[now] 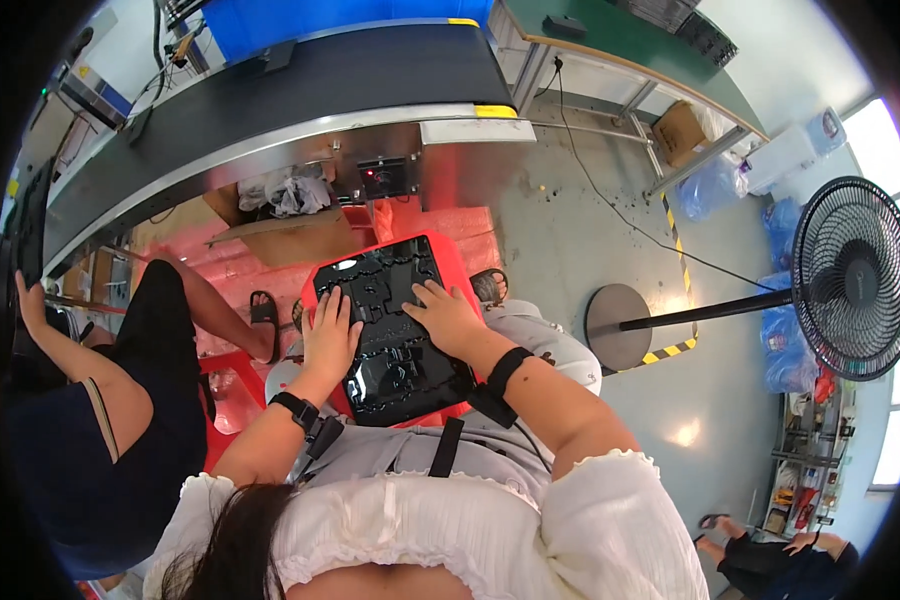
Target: Manually assemble or inspect electronic components on a factory line.
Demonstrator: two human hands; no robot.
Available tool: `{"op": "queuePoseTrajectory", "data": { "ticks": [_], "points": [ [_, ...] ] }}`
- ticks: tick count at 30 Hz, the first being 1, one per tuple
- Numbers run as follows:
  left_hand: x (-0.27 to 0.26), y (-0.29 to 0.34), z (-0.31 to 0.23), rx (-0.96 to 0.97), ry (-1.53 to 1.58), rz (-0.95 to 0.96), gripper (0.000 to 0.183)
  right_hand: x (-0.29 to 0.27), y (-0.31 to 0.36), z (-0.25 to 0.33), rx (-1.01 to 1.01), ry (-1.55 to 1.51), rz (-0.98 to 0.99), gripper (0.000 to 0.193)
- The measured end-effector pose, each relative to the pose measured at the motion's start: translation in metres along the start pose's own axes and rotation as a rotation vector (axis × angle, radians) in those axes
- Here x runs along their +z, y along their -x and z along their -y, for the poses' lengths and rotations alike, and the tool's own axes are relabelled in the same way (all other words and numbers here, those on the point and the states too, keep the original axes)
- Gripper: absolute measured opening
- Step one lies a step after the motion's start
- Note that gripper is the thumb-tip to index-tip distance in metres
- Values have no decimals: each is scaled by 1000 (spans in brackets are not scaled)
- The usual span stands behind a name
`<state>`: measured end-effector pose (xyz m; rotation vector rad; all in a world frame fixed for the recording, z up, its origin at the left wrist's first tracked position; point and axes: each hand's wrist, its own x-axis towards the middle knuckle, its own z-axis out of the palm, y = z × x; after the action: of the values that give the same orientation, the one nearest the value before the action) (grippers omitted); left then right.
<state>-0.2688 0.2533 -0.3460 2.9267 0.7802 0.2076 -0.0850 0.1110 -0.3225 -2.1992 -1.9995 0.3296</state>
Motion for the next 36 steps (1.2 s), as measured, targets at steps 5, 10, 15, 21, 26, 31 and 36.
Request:
{"op": "queuePoseTrajectory", "data": {
  "ticks": [5, 10, 15, 21, 26, 31, 36],
  "points": [
    [-5, -6, -5, -62, 55, -9, 51, -53, -9, -14, 45, 141, 199, 49],
    [-22, -20, -28, 20, 210, 4, 59, -185, -58, 25, -41, -692, 401, 44],
    [-12, -34, -48, 361, 240, 66, 59, -290, -133, 17, 51, -724, -295, 30],
    [-5, -28, -45, 384, 87, 193, 58, -270, -224, -62, 537, 129, -372, 41],
    [-65, -45, -33, 419, 238, 194, 38, -251, -233, -60, 740, 235, -452, 38],
    [-206, -157, -6, 138, 639, -374, 19, -264, -202, -116, 735, -112, -451, 33],
    [-236, -289, 59, -295, -295, -644, 60, -272, -147, -83, 404, -572, -800, 25]
  ]
}}
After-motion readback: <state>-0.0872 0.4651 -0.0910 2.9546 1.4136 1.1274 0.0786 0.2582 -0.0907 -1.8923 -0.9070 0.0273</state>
